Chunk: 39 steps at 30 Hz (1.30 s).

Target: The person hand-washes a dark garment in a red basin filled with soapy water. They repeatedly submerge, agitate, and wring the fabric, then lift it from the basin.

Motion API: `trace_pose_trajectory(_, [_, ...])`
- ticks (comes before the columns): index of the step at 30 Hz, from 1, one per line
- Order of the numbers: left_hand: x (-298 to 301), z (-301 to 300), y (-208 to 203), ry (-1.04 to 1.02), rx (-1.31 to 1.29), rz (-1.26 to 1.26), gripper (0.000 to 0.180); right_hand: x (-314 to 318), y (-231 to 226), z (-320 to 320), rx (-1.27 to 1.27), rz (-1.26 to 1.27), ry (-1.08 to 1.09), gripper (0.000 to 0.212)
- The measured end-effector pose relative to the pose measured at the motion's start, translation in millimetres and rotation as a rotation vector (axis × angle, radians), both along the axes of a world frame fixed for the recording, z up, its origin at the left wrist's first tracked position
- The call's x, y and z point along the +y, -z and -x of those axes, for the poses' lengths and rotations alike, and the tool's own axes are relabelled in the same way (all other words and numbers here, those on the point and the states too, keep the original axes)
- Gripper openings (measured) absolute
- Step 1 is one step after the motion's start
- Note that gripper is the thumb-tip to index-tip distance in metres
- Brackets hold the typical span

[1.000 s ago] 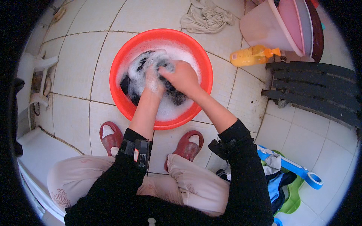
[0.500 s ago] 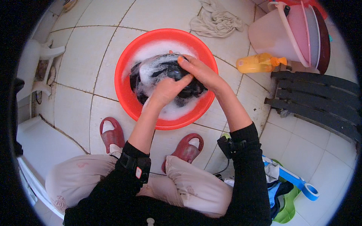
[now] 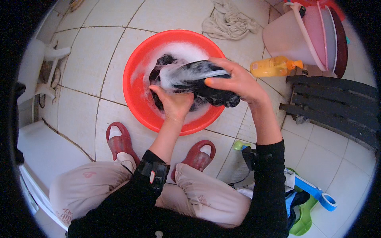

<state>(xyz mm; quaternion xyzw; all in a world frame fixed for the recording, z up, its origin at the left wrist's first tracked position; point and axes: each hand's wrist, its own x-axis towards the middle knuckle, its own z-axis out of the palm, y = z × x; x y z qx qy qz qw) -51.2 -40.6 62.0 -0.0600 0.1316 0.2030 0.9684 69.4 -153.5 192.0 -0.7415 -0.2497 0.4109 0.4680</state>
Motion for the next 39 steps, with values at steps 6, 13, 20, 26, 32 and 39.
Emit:
trace_pose_trajectory(6, [16.3, 9.7, -13.0, 0.089, 0.018, 0.117, 0.076, -16.4, 40.0, -11.9, 0.388, -0.030, 0.227, 0.049])
trace_pose_trajectory(13, [17.2, -12.1, 13.3, 0.058, 0.310, 0.025, 0.053, -2.3, 82.4, -24.3, 0.220, 0.042, 0.352, 0.042])
trace_pose_trajectory(20, [8.5, -44.7, 53.5, 0.268, 0.556, -0.100, 0.064, 34.5, 141.9, 18.5, -0.838, 0.428, -0.006, 0.061])
trace_pose_trajectory(26, [7.2, -57.9, 102.9, 0.347, 0.546, -0.196, 0.071, 56.9, 184.8, 17.1, -0.751, 0.596, -0.239, 0.032])
trace_pose_trajectory(32, [13.7, -56.8, 83.1, 0.427, 0.721, -0.213, 0.074, 43.6, 148.9, 6.5, -0.573, 0.141, 0.173, 0.037])
trace_pose_trajectory(39, [37.9, -30.5, 35.3, 0.014, -0.025, -0.516, 0.050, 56.5, 101.8, 68.5, -0.586, 0.231, 0.078, 0.033])
